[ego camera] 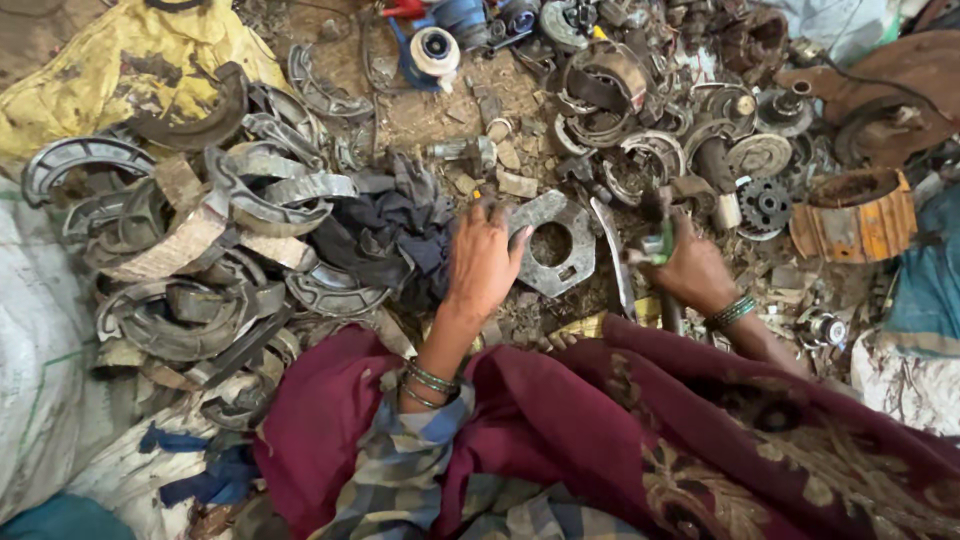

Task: The person sits on the floor and uses a hammer and a green-handled tool to strike and adjust a small metal component placed on a metal base. The person repeatedly hammers the part, repositions it, and continues striking it to modify its shape or seating.

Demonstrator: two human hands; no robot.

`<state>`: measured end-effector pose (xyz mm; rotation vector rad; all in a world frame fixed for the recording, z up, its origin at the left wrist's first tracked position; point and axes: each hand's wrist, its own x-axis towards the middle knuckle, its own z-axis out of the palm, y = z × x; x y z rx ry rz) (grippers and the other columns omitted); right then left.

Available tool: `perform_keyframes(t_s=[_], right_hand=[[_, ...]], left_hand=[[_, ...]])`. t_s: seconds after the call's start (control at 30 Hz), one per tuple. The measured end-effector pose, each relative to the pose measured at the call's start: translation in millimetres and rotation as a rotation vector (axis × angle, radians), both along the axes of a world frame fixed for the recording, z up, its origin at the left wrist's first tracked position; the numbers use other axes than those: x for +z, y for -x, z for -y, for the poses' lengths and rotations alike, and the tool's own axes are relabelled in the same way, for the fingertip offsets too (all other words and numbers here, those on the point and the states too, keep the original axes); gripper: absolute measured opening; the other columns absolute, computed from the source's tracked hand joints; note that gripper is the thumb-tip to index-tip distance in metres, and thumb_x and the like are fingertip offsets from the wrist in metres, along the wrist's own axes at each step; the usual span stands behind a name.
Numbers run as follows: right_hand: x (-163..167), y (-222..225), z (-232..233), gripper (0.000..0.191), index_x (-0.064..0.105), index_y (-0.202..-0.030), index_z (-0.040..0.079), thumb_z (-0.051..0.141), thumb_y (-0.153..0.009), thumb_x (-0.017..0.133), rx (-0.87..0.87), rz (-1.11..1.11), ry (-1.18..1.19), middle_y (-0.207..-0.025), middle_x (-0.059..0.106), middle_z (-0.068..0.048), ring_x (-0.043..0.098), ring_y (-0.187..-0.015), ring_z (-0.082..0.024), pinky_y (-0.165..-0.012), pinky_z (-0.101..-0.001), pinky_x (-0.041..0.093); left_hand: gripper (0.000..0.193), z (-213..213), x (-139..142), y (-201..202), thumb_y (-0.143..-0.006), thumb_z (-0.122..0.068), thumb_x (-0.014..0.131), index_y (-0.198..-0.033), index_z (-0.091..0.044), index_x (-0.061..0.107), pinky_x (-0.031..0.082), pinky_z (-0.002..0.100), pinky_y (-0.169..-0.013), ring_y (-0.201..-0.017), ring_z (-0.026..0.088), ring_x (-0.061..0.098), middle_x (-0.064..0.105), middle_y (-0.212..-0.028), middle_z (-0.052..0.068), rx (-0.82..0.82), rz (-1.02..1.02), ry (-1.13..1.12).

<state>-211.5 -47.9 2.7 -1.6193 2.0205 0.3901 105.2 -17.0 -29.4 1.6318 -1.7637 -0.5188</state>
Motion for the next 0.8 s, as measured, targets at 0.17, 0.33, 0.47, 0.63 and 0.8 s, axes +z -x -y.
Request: perform_keyframes(t_s=[0.17,0.33,0.47,0.63,0.8], right_hand=[[-4,27,9,0.093,0.042,-0.14,0.0,0.059,-0.079,0.08,0.216,-0.313,-0.068,-0.092,0.072,-0.019,0.069,-0.078,-0.032,-0.071,-0.0452,0.061],[-3,38,13,0.09,0.046,-0.138,0.01,0.046,-0.066,0.087,0.622,-0.361,0.235,-0.122,0.063,-0.019,0.065,-0.108,-0.036,-0.084,-0.0469,0.057],[-8,14,25,0.075,0.046,-0.151,0.013,0.029,-0.085,0.077,0.521,-0.132,0.139,-0.128,0.062,-0.018,0.067,-0.108,-0.032,-0.088,-0.0426,0.058],[-22,-43,38,0.082,0.04,-0.151,0.002,0.036,-0.087,0.079,0.409,0.034,0.247,-0.131,0.055,-0.027,0.067,-0.091,-0.034,-0.069,-0.0432,0.06],[-21,-70,54,0.043,0.059,-0.136,0.003,0.022,-0.098,0.069,0.443,0.282,0.366,-0.113,0.071,-0.02,0.072,-0.081,-0.023,-0.065,-0.0333,0.061]], left_hand=[[0.049,4,-11,7,-0.091,-0.03,0.073,-0.125,0.005,0.065,0.046,0.048,-0.099,-0.114,0.042,0.058,0.059,-0.128,0.027,-0.058,-0.006,-0.054],[0.046,6,-11,8,-0.09,-0.029,0.075,-0.122,0.003,0.066,0.046,0.048,-0.1,-0.117,0.042,0.057,0.058,-0.131,0.028,-0.059,0.037,-0.066],[0.045,6,-8,10,-0.089,-0.029,0.074,-0.122,0.002,0.067,0.046,0.047,-0.1,-0.118,0.042,0.056,0.058,-0.13,0.027,-0.071,0.02,-0.06],[0.045,5,-7,4,-0.092,-0.029,0.072,-0.123,0.003,0.066,0.046,0.047,-0.101,-0.116,0.041,0.057,0.059,-0.131,0.026,-0.089,0.019,-0.1],[0.046,4,-9,-2,-0.093,-0.029,0.072,-0.123,0.004,0.066,0.046,0.047,-0.101,-0.116,0.042,0.057,0.059,-0.13,0.027,-0.089,0.003,-0.088]])
